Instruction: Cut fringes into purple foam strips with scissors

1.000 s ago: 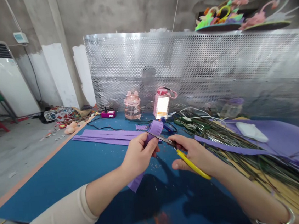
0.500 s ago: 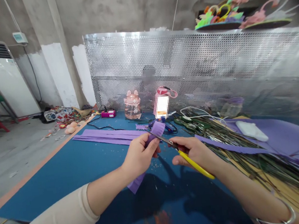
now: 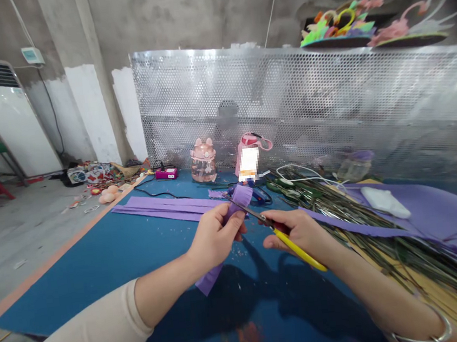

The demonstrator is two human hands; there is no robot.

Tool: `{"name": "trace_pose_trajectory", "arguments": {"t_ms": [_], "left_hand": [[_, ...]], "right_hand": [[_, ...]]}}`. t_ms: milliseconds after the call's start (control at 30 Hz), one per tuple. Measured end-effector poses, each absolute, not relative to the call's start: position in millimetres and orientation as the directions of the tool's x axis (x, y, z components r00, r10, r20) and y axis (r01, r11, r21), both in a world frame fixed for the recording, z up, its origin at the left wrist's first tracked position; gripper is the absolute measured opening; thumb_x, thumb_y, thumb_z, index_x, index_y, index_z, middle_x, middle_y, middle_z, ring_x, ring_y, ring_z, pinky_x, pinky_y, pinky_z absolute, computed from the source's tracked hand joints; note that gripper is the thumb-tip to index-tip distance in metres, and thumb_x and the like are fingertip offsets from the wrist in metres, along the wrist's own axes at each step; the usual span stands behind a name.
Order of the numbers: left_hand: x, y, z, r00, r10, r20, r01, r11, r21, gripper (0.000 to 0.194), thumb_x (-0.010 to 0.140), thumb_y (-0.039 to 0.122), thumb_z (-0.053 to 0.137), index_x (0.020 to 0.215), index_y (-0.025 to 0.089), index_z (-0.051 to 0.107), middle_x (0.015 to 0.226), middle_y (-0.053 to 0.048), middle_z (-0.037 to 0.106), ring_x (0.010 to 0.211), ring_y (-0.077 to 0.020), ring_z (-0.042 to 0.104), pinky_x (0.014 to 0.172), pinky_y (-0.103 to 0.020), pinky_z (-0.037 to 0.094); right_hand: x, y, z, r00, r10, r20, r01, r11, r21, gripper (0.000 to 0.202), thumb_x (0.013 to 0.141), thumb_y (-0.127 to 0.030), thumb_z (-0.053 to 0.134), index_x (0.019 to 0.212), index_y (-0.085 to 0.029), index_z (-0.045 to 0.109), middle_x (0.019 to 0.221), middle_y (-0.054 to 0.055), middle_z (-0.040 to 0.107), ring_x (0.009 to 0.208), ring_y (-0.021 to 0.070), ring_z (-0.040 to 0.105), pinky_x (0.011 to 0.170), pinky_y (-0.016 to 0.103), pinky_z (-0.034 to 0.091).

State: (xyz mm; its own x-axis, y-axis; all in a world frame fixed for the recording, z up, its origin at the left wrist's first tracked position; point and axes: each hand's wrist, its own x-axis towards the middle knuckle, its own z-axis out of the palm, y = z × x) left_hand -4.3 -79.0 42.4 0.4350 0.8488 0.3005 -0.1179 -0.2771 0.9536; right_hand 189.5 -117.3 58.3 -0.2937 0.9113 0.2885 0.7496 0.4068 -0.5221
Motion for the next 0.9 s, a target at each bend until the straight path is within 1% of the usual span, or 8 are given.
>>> {"name": "trace_pose_trajectory", "arguments": {"t_ms": [133, 267, 367, 433, 500, 600, 767, 900], "left_hand": [[-3.3, -77.3, 40.3, 0.440, 0.853, 0.281, -0.137, -0.245, 0.960, 0.020, 0.084, 0.030, 0.049, 0.071, 0.015, 0.051, 0.062, 0.002, 0.056, 0.051, -0.0068, 0.050, 0.051, -0.019, 0.040], [-1.4, -75.5, 37.1, 0.468, 0.855, 0.223, -0.171, -0.160, 0.972, 0.017, 0.083, 0.030, 0.049, 0.075, 0.015, 0.052, 0.066, 0.001, 0.059, 0.054, -0.0087, 0.056, 0.054, -0.021, 0.044], [-1.2, -74.4, 37.1, 0.470, 0.860, 0.198, -0.156, -0.140, 0.978, 0.019, 0.084, 0.033, 0.049, 0.075, 0.016, 0.051, 0.064, 0.001, 0.059, 0.051, -0.0087, 0.056, 0.052, -0.021, 0.044], [-1.4, -73.2, 38.2, 0.441, 0.873, 0.209, -0.143, -0.162, 0.976, 0.021, 0.083, 0.033, 0.049, 0.072, 0.016, 0.050, 0.062, 0.002, 0.057, 0.048, -0.0075, 0.053, 0.049, -0.020, 0.043], [-1.5, -71.6, 39.2, 0.402, 0.887, 0.228, -0.139, -0.187, 0.972, 0.021, 0.083, 0.033, 0.049, 0.070, 0.016, 0.049, 0.060, 0.003, 0.056, 0.046, -0.0066, 0.051, 0.047, -0.019, 0.041], [-1.2, -69.8, 38.4, 0.381, 0.891, 0.248, -0.146, -0.206, 0.967, 0.022, 0.083, 0.034, 0.049, 0.070, 0.017, 0.049, 0.060, 0.003, 0.056, 0.046, -0.0067, 0.051, 0.047, -0.019, 0.042], [-1.5, -72.0, 33.7, 0.414, 0.874, 0.253, -0.131, -0.218, 0.967, 0.020, 0.083, 0.032, 0.050, 0.071, 0.016, 0.052, 0.062, 0.002, 0.057, 0.048, -0.0073, 0.053, 0.049, -0.020, 0.043], [-2.3, -75.5, 33.4, 0.439, 0.862, 0.254, -0.095, -0.236, 0.967, 0.022, 0.083, 0.033, 0.050, 0.072, 0.015, 0.054, 0.063, 0.001, 0.058, 0.049, -0.0078, 0.054, 0.048, -0.020, 0.043]], "right_hand": [[190.0, -117.2, 58.8, -0.301, 0.907, 0.293, 0.763, 0.414, -0.497, 0.043, 0.073, -0.056, 0.063, 0.083, -0.014, 0.063, 0.055, -0.007, 0.024, 0.051, 0.0098, 0.021, 0.045, 0.023, 0.019], [190.8, -116.2, 58.4, -0.303, 0.906, 0.296, 0.774, 0.415, -0.479, 0.041, 0.075, -0.055, 0.062, 0.083, -0.014, 0.063, 0.054, -0.007, 0.024, 0.050, 0.0097, 0.021, 0.045, 0.023, 0.019], [191.2, -116.1, 58.5, -0.282, 0.916, 0.285, 0.804, 0.388, -0.450, 0.044, 0.074, -0.058, 0.061, 0.084, -0.016, 0.062, 0.054, -0.006, 0.031, 0.050, 0.0105, 0.027, 0.045, 0.022, 0.025], [191.7, -116.8, 59.2, -0.268, 0.921, 0.283, 0.821, 0.373, -0.433, 0.052, 0.070, -0.063, 0.062, 0.094, -0.016, 0.061, 0.062, -0.002, 0.045, 0.054, 0.0129, 0.038, 0.049, 0.023, 0.033], [192.6, -117.7, 60.1, -0.282, 0.915, 0.287, 0.823, 0.385, -0.418, 0.067, 0.065, -0.069, 0.061, 0.106, -0.015, 0.057, 0.078, 0.004, 0.056, 0.063, 0.0172, 0.047, 0.056, 0.026, 0.041], [194.1, -118.0, 60.5, -0.318, 0.904, 0.285, 0.816, 0.414, -0.403, 0.080, 0.062, -0.076, 0.056, 0.114, -0.014, 0.054, 0.093, 0.010, 0.059, 0.074, 0.0222, 0.053, 0.065, 0.032, 0.046], [194.7, -116.7, 57.3, -0.347, 0.893, 0.287, 0.825, 0.436, -0.359, 0.086, 0.061, -0.082, 0.049, 0.113, -0.013, 0.056, 0.092, 0.011, 0.059, 0.076, 0.0237, 0.053, 0.068, 0.035, 0.046], [192.7, -116.6, 57.5, -0.350, 0.877, 0.329, 0.826, 0.455, -0.333, 0.084, 0.062, -0.084, 0.042, 0.105, -0.014, 0.059, 0.083, 0.008, 0.059, 0.070, 0.0209, 0.049, 0.065, 0.032, 0.043]]}}
